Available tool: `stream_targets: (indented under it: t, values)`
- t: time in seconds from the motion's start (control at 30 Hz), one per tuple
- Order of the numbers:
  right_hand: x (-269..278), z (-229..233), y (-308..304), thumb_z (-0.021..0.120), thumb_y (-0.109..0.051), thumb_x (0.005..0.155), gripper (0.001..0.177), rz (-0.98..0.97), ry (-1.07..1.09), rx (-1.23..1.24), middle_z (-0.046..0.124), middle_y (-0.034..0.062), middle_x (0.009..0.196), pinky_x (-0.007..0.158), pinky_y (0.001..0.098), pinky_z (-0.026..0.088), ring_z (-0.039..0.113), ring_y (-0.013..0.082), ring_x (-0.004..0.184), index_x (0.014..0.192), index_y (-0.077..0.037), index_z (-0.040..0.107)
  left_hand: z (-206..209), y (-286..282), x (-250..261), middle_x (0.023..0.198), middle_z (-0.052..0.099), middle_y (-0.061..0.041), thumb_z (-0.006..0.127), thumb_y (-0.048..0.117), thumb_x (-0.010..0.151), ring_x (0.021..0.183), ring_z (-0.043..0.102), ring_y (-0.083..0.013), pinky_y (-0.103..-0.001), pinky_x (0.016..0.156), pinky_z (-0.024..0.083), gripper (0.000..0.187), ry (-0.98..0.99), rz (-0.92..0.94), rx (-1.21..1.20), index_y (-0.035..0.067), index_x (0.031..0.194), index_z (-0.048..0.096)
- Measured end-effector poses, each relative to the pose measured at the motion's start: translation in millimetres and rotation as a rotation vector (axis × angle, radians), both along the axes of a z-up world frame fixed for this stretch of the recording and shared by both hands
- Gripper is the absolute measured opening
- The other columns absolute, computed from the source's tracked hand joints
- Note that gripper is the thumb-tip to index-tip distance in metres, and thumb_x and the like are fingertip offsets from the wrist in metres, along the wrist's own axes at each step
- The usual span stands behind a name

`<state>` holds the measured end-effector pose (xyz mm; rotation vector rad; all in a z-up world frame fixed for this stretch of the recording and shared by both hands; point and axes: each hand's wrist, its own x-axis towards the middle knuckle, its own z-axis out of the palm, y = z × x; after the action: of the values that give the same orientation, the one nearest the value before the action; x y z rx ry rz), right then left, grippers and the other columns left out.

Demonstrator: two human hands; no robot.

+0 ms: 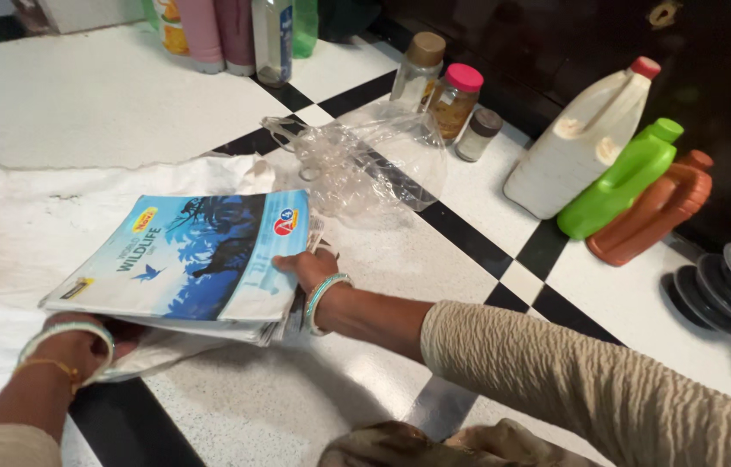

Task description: The person organizes various items on a checkered floor, including a blue bottle, a tin can, and a rolling pin. They then unwrap a white cloth bag to reveal a stack of newspapers and magazines, which they proceed to unfold and arrange on the floor.

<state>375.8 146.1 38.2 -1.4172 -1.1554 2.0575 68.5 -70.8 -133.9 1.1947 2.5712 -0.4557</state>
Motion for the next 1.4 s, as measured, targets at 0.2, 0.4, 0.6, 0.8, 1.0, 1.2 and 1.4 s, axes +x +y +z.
stream_targets:
  t: [0.2, 0.4, 0.6, 0.8, 1.0, 1.2, 1.4]
  values:
    - [38, -32, 41, 0.072, -0.011, 0.086, 0.042, 0.354, -0.440, 0.094, 0.069, 0.0221, 0.115, 0.079, 0.0437, 0.063, 0.072, 0.0302, 0.095, 0.126, 0.001, 0.065, -16, 41, -22, 0.119, 0.080, -0.015, 0.085, 0.031, 0.086, 0.098, 0.076, -0.0254, -0.031, 0.090, 0.063, 0.059, -0.267, 0.405, 0.184, -0.007, 0.127, 0.065]
    - [69, -2, 27, 0.067, -0.016, 0.090, 0.030, 0.677, -0.566, 0.313, 0.078, 0.0185, 0.092, 0.067, 0.0346, 0.063, 0.076, 0.0237, 0.077, 0.108, 0.008, 0.074, 74, 70, 36, 0.123, 0.064, -0.034, 0.060, 0.014, 0.101, 0.102, 0.071, -0.0454, -0.050, 0.078, 0.061, 0.035, -0.279, 0.934, 0.736, -0.008, 0.128, 0.058]
    - [23, 9, 50, 0.071, -0.020, 0.084, 0.024, 0.538, -0.487, 0.731, 0.078, 0.0148, 0.087, 0.072, 0.0407, 0.061, 0.075, 0.0261, 0.079, 0.100, -0.002, 0.076, 124, 76, 95, 0.121, 0.059, -0.038, 0.076, 0.019, 0.079, 0.098, 0.069, -0.0460, -0.043, 0.076, 0.060, 0.077, -0.219, 0.983, 0.941, -0.014, 0.139, 0.038]
    - [-19, -13, 89, 0.079, -0.033, 0.080, 0.052, 0.636, -0.701, 1.237, 0.067, 0.0232, 0.118, 0.101, 0.0466, 0.053, 0.065, 0.0376, 0.112, 0.123, -0.006, 0.067, 134, 66, 92, 0.107, 0.073, -0.031, 0.077, 0.028, 0.081, 0.091, 0.075, -0.0386, -0.041, 0.078, 0.058, 0.063, -0.297, 0.899, 0.708, -0.014, 0.124, 0.058]
    - [-22, -21, 44, 0.082, -0.048, 0.083, 0.098, 0.741, -0.950, 1.127, 0.045, 0.0228, 0.143, 0.101, 0.0558, 0.047, 0.046, 0.0440, 0.129, 0.148, 0.005, 0.031, 136, 76, 82, 0.100, 0.082, -0.029, 0.072, 0.018, 0.081, 0.085, 0.080, -0.0366, -0.041, 0.076, 0.063, 0.051, -0.357, 0.875, 0.579, -0.018, 0.116, 0.066]
    - [-25, 4, 38, 0.082, -0.058, 0.074, 0.098, 0.785, -1.013, 0.987, 0.060, 0.0212, 0.133, 0.100, 0.0437, 0.054, 0.061, 0.0330, 0.123, 0.138, 0.007, 0.048, 119, 100, 72, 0.122, 0.068, -0.023, 0.067, 0.009, 0.079, 0.100, 0.072, -0.0363, -0.042, 0.086, 0.058, 0.056, -0.334, 0.863, 0.980, 0.005, 0.135, 0.064]
    - [-29, -13, 63, 0.088, -0.053, 0.064, 0.089, 0.748, -0.839, 0.775, 0.071, 0.0197, 0.125, 0.100, 0.0400, 0.057, 0.072, 0.0309, 0.115, 0.129, 0.001, 0.062, 82, 117, 86, 0.132, 0.067, -0.022, 0.065, 0.018, 0.091, 0.114, 0.071, -0.0340, -0.037, 0.099, 0.057, 0.045, -0.403, 1.077, 1.088, 0.004, 0.133, 0.067]
